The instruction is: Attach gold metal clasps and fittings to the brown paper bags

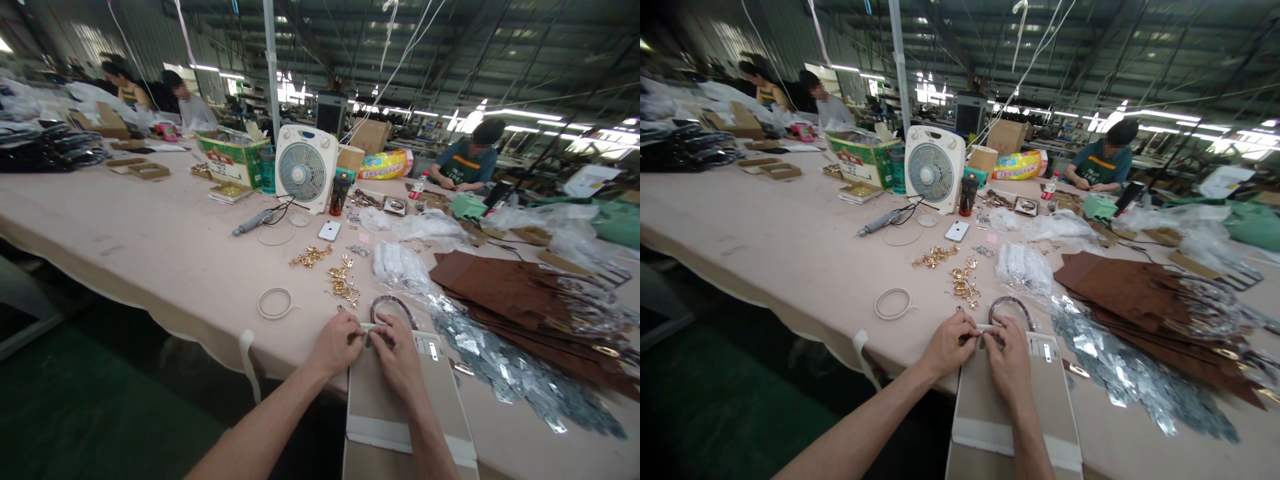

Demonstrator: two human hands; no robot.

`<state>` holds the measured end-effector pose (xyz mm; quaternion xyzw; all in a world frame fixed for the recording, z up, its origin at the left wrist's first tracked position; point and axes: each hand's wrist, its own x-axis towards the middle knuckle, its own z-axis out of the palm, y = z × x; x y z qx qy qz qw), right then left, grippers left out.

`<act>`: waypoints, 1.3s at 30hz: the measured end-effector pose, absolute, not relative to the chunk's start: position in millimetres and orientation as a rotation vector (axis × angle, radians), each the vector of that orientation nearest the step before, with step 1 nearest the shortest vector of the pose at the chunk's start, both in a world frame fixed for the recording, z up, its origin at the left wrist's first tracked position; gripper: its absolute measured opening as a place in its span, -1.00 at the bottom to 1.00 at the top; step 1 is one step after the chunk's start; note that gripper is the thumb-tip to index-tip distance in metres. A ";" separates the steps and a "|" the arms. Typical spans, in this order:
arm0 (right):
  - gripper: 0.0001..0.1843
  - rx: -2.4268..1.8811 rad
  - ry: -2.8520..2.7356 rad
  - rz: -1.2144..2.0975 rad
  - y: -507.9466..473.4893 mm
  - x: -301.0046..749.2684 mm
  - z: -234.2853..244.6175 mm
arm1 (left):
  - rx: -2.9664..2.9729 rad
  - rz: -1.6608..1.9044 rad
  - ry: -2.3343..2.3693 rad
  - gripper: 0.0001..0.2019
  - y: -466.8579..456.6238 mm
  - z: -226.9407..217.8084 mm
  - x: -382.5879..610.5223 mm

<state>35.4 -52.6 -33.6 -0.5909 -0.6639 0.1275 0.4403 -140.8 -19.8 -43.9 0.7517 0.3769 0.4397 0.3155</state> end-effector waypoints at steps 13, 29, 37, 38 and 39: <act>-0.82 -1.492 -1.658 0.265 -46.3 36.8 -38.1 | 2.003 1.120 0.952 -0.78 -23.2 -40.7 -145.4; -0.82 -1.484 -1.762 0.175 -50.8 37.4 -37.6 | 2.006 1.101 0.974 -0.83 -22.6 -40.9 -143.2; -0.81 -1.456 -1.791 0.136 -53.6 36.5 -36.6 | 2.018 1.048 1.018 -0.76 -23.8 -38.4 -144.3; -0.81 -1.456 -1.796 0.126 -54.3 36.2 -36.7 | 2.019 1.043 1.012 -0.74 -24.0 -37.6 -144.5; -0.80 -1.459 -1.801 0.115 -55.3 35.6 -36.8 | 2.023 1.041 1.003 -0.73 -24.2 -36.6 -144.5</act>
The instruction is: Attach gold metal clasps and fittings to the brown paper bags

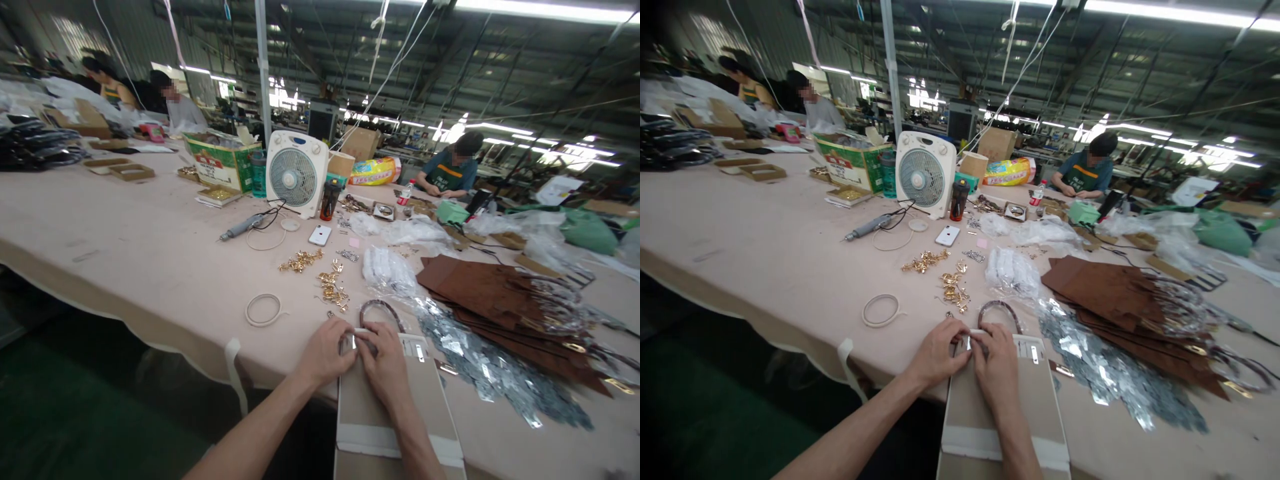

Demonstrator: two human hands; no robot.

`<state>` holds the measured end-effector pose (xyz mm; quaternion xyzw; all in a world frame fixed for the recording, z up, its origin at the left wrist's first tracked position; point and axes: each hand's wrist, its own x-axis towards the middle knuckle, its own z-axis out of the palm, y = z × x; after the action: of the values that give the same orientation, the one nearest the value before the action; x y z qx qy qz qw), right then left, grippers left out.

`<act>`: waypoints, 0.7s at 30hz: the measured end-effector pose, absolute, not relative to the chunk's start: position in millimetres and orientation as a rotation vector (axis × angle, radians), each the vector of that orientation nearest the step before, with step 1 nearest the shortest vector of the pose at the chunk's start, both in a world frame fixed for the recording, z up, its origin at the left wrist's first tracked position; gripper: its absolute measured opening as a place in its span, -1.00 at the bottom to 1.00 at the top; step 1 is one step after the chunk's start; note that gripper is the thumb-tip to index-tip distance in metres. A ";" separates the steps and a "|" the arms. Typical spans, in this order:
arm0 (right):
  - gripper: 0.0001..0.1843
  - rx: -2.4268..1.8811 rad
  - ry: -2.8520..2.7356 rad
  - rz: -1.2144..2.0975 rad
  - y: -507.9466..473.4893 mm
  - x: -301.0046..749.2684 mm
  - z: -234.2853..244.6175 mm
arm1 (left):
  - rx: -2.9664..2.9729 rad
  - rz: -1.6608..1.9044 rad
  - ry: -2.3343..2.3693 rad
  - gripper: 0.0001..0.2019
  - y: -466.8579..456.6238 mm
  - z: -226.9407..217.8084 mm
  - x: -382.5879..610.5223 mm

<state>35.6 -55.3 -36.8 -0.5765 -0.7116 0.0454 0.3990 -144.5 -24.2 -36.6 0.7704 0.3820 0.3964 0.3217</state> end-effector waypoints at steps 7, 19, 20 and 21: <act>-0.61 -1.545 -1.683 0.099 -63.0 23.9 -33.9 | 2.102 1.046 0.970 -0.77 -23.3 -34.9 -141.8; -0.66 -1.314 -0.807 0.287 -117.9 56.8 -38.0 | 2.057 1.026 0.956 -0.64 -23.0 -33.4 -143.7; -0.64 -1.320 -0.781 0.317 -122.6 58.1 -40.6 | 2.039 1.037 0.953 -0.65 -22.7 -33.5 -143.5; -0.61 -1.328 -0.768 0.344 -126.5 59.0 -43.1 | 2.017 1.049 0.954 -0.66 -22.1 -33.7 -143.4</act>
<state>59.0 -126.5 -43.1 -0.5975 -0.3457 0.1550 0.7067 -143.4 -22.1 -33.7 0.7718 0.3651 0.4014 0.3315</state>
